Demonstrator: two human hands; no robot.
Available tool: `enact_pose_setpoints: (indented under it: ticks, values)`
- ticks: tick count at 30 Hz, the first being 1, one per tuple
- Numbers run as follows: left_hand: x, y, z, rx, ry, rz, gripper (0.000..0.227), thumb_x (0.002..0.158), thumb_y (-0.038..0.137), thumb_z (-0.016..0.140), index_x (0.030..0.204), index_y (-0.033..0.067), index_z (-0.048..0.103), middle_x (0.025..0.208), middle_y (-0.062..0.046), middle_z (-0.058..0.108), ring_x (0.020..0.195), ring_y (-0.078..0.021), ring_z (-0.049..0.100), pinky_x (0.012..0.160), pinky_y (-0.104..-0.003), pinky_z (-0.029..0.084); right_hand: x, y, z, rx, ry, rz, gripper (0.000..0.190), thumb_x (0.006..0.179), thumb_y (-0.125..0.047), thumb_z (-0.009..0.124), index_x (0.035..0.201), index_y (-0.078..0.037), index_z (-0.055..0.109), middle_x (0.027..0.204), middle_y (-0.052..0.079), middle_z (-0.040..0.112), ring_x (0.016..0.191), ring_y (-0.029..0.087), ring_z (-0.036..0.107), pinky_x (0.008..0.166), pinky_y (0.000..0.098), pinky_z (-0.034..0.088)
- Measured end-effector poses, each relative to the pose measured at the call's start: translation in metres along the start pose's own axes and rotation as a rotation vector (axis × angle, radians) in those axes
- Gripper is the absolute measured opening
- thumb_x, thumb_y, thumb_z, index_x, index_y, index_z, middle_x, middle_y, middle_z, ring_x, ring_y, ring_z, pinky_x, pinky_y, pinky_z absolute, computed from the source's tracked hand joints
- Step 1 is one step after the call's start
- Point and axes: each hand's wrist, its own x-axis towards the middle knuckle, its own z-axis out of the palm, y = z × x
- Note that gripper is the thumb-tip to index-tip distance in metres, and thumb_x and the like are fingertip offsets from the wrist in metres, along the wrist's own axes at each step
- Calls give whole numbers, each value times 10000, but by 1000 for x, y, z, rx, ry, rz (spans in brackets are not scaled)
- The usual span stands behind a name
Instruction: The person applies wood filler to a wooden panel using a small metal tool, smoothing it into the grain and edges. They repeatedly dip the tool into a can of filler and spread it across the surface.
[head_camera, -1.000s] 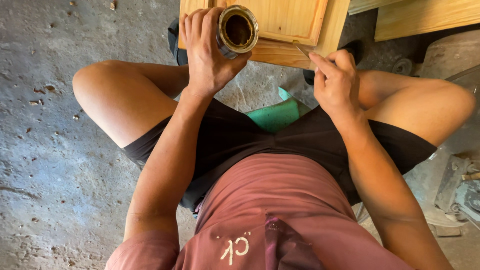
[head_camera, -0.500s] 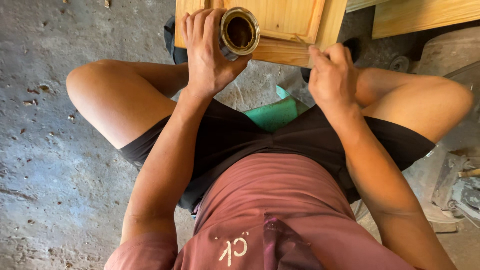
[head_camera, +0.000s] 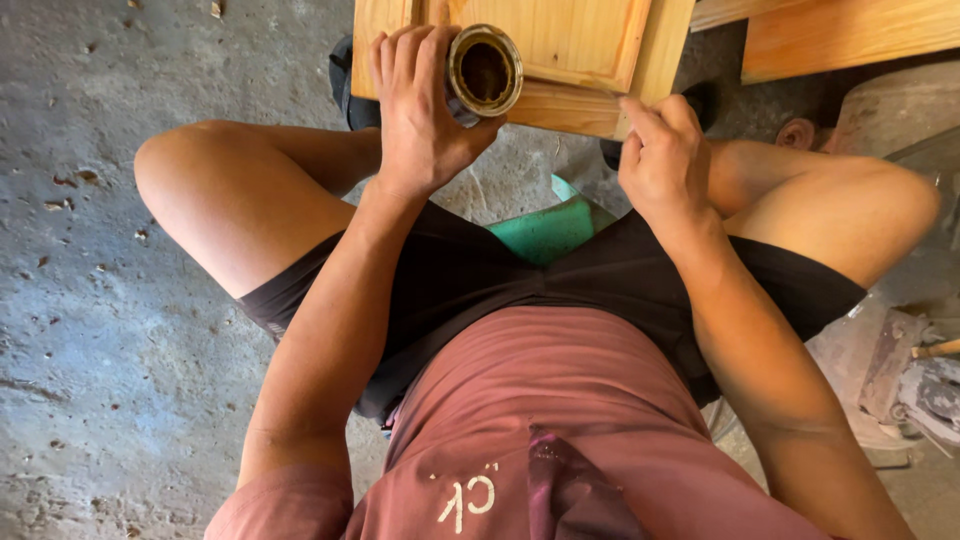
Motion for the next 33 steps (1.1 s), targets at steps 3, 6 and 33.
enact_pose_setpoints:
  ticks: [3,6,33]
  values:
    - [4,1,4,-50,-43,4,783,797,233,981,1384,34,503,1318,-173,550,1263,-362,513,1122,-504,391,3,-11,-12,167,20,29,297,966,80,643,1231,-9,743,1004,175,641,903,309,663,801,404,547]
    - [0,8,1,-379,-147,-79,822,751,80,858,1445,-5,426,1443,-230,489,1362,-392,512,1187,-457,468,11,-35,-22,284,18,-65,293,995,91,656,1257,-18,732,1034,151,646,924,270,668,819,372,558]
    - [-10,42,-8,27,-170,246,792,750,93,804,1467,50,470,1436,-206,475,1370,-413,463,1083,-521,423,43,-86,-73,-530,-67,-568,192,924,-109,800,1117,-110,799,861,16,565,811,168,589,867,349,378]
